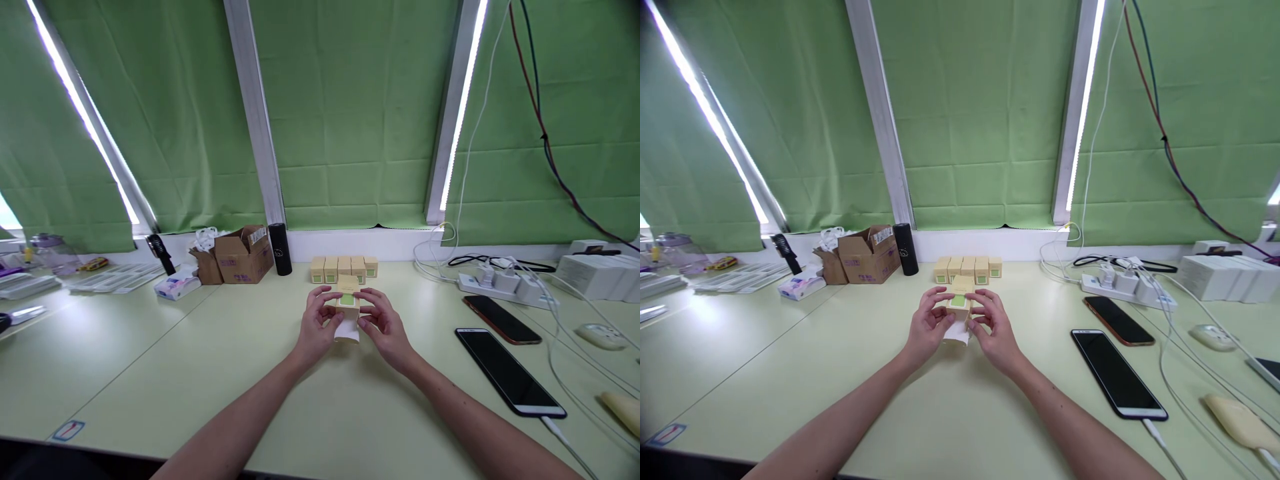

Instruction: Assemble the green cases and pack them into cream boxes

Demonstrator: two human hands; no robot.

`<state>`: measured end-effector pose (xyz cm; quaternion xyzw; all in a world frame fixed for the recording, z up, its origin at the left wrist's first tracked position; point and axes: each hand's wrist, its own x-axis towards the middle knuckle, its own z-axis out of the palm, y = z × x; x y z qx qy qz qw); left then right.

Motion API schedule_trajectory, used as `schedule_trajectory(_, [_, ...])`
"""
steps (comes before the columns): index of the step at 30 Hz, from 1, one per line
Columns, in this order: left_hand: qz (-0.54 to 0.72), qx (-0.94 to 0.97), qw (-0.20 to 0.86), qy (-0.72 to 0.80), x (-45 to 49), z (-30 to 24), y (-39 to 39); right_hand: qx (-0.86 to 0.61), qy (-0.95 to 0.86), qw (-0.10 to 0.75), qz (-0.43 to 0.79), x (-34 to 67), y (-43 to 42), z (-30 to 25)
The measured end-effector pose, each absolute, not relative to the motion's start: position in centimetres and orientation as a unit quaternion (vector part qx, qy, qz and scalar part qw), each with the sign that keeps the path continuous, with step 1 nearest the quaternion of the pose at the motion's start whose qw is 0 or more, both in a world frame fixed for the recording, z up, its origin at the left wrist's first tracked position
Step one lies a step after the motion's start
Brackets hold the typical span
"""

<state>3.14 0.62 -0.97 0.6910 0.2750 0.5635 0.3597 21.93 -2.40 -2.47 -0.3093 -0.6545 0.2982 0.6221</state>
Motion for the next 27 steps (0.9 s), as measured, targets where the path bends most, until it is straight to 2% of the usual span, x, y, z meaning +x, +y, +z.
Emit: schedule_trajectory(27, [0.535, 0.718, 0.351, 0.273, 3.5, -1.0, -0.5, -0.351, -0.622, 0.631, 0.302, 21.6, -2.2, -2.6])
